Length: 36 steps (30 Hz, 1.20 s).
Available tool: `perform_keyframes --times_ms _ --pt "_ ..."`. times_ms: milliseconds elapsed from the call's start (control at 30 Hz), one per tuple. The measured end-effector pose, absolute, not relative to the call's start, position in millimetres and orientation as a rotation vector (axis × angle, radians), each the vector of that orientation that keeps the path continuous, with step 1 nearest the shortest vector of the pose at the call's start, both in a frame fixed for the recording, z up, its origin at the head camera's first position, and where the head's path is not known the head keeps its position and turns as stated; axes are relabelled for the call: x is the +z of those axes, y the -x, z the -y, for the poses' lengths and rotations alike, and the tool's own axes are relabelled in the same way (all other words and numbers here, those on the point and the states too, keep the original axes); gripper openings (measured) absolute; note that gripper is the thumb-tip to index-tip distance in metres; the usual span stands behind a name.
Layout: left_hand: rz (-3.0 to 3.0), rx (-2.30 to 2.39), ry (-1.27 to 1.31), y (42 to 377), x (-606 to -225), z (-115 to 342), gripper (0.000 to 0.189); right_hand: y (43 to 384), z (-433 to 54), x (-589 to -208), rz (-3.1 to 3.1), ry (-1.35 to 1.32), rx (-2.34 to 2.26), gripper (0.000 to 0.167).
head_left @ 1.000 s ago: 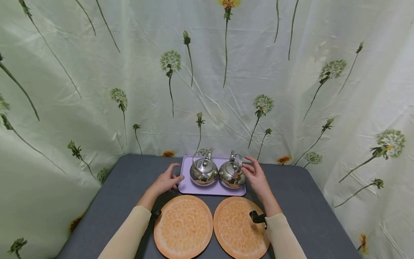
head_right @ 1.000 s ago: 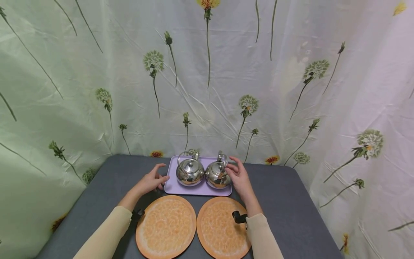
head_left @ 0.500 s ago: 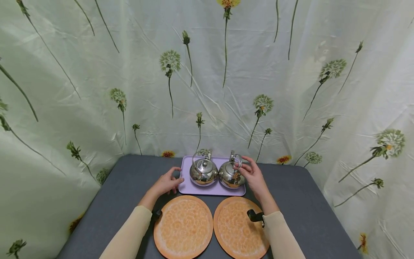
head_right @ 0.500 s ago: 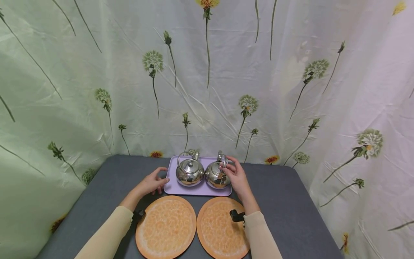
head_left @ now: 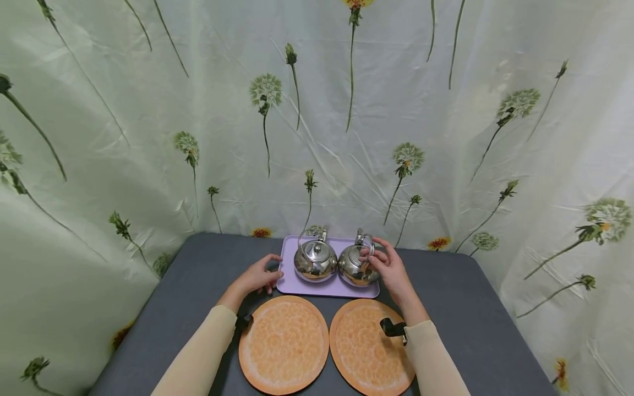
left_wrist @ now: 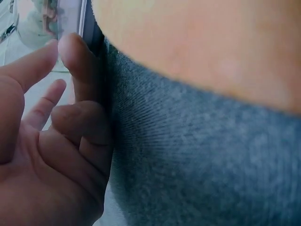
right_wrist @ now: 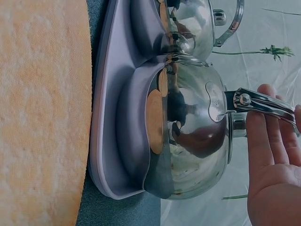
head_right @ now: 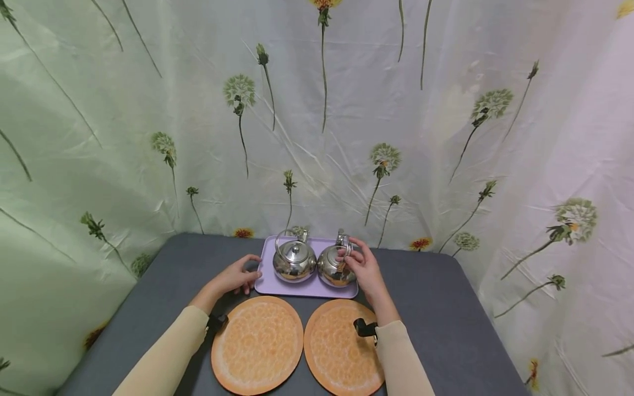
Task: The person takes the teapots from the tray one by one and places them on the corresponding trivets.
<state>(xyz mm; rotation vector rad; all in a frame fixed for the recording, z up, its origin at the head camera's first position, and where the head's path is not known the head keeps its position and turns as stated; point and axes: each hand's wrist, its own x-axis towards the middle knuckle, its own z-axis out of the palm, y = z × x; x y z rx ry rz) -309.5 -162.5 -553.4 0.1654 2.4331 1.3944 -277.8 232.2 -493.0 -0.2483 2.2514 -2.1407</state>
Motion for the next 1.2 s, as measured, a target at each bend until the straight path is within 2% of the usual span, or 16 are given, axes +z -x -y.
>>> perform_keyframes --times_ms 300,1200 --pt "-2.301 1.485 -0.104 315.6 -557.2 168.7 0.052 279.5 -232.9 -490.4 -2.234 0.266 -2.115 0.058" --pt "-2.253 1.468 -0.147 315.5 -557.8 170.1 0.045 282.1 -228.0 -490.5 -2.195 0.297 -2.112 0.056"
